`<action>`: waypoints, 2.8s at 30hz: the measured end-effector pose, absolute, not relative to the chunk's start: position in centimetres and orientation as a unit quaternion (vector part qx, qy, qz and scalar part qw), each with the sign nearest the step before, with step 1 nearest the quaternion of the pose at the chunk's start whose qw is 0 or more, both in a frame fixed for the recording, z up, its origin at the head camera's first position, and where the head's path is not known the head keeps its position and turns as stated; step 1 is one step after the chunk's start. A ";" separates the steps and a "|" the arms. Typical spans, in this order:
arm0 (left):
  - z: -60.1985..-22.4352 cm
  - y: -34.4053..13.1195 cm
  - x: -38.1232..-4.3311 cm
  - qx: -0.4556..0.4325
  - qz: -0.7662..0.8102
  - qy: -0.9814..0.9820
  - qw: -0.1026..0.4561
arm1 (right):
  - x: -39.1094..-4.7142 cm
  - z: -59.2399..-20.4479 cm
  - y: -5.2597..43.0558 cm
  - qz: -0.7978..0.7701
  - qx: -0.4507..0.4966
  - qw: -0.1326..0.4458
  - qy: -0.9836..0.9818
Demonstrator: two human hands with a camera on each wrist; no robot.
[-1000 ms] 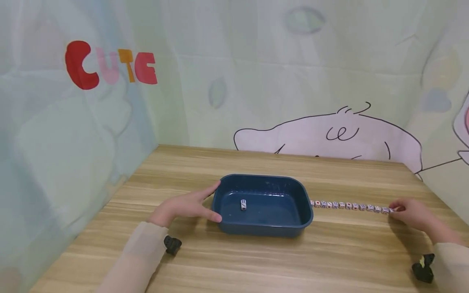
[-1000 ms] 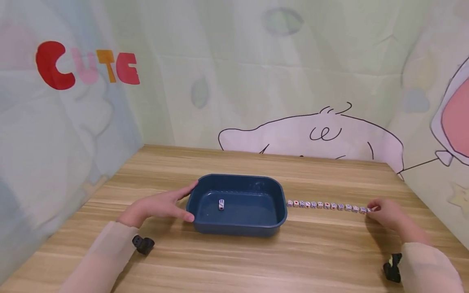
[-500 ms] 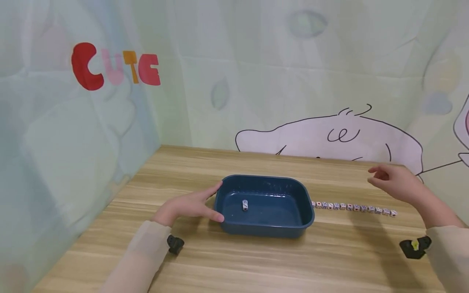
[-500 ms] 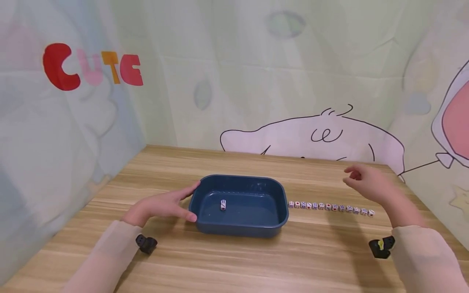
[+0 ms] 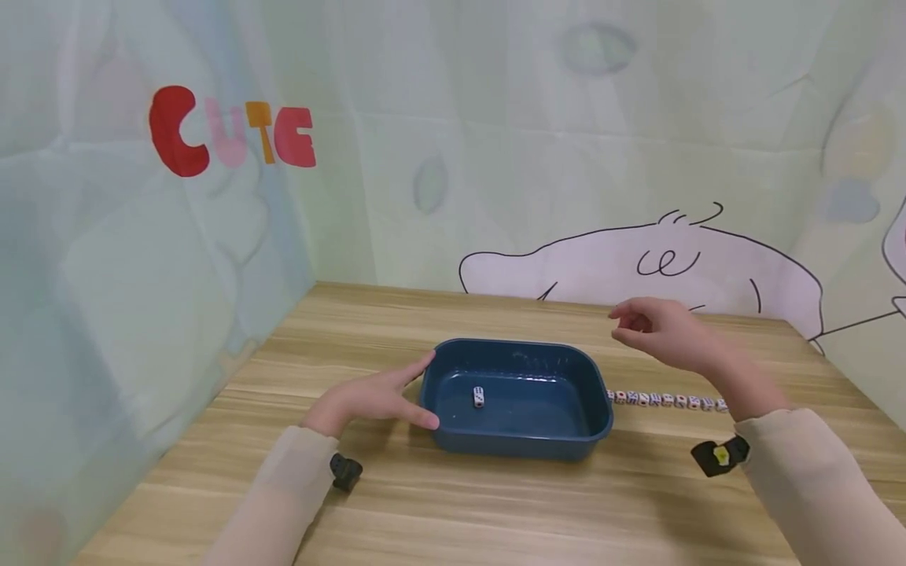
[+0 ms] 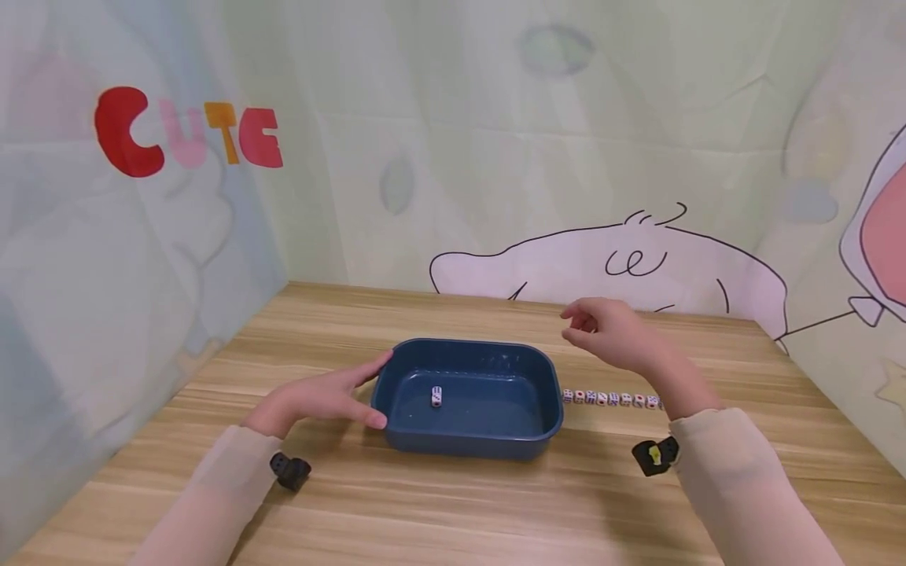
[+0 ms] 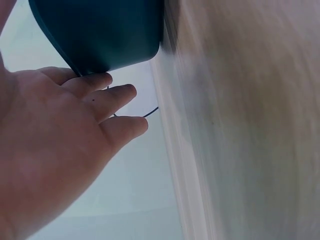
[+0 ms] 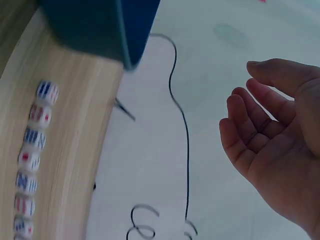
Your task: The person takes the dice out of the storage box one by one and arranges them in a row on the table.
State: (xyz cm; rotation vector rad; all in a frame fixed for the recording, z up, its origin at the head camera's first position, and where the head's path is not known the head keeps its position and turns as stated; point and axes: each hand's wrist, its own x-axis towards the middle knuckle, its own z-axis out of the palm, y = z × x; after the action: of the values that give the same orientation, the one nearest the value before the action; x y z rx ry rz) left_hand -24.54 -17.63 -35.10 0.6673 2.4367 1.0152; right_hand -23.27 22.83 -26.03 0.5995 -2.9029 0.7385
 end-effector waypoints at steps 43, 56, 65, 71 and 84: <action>-34.9 -17.3 -24.5 0.241 0.348 0.882 0.208 | -28.2 -34.1 8.1 0.229 0.272 -0.162 -0.920; -34.8 -17.3 -24.6 0.245 0.348 0.880 0.209 | -28.5 -34.6 7.4 0.215 0.263 -0.176 -0.924; -34.8 -17.3 -24.6 0.239 0.352 0.880 0.210 | -28.2 -34.5 7.1 0.214 0.254 -0.190 -0.924; -34.9 -17.3 -24.5 0.225 0.355 0.882 0.212 | -28.0 -34.6 7.1 0.205 0.248 -0.188 -0.928; -34.9 -16.8 -24.6 0.232 0.358 0.880 0.211 | -27.7 -33.9 8.8 0.206 0.265 -0.151 -0.930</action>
State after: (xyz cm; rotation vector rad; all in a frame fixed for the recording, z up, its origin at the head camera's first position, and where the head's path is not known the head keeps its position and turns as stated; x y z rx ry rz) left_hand -24.65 -16.83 -34.86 0.6443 2.4444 0.9951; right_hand -27.69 8.75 -33.94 0.9243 -3.2405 0.7186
